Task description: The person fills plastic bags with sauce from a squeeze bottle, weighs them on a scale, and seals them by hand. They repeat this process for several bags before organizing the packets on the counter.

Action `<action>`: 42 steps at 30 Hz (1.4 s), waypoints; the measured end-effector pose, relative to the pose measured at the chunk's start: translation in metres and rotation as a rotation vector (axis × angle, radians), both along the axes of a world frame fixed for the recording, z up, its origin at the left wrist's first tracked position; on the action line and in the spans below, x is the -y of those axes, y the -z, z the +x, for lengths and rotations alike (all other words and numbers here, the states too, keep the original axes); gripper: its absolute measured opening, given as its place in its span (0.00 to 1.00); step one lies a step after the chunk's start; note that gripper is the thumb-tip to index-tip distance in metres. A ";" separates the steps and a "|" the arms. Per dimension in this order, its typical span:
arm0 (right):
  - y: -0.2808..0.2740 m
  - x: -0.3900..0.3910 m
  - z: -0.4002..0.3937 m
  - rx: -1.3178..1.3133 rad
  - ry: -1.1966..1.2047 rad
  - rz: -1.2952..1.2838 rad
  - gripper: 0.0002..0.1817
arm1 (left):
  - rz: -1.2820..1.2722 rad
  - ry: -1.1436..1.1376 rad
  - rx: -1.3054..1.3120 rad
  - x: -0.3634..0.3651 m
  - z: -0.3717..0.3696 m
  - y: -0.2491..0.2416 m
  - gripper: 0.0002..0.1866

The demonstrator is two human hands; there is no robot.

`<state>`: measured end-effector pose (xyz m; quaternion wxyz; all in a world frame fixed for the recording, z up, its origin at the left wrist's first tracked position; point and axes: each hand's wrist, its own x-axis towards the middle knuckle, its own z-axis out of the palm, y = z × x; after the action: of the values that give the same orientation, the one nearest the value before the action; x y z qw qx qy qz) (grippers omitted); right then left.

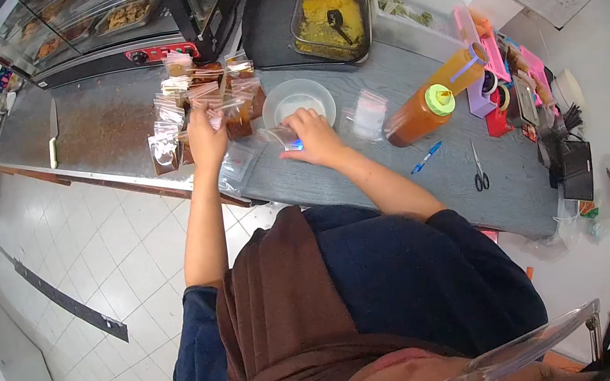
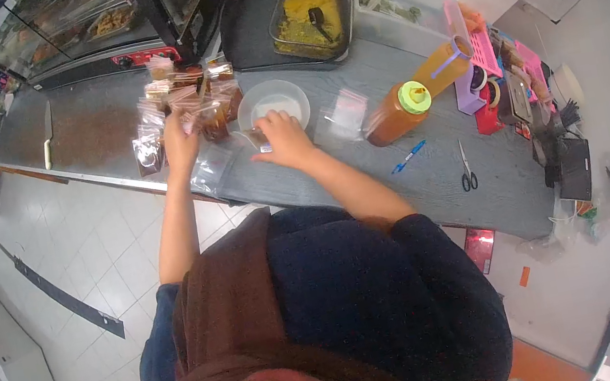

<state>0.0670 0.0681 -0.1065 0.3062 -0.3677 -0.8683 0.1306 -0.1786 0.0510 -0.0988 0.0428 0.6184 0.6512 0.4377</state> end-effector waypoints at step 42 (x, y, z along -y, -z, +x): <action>-0.080 -0.019 -0.068 -0.023 -0.183 -0.226 0.23 | 0.109 0.041 -0.012 0.074 0.025 -0.061 0.09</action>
<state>-0.0012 0.0869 -0.0261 0.2597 -0.3177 -0.8743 0.2592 -0.1532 -0.0227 -0.0382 0.0142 0.6356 0.6140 0.4678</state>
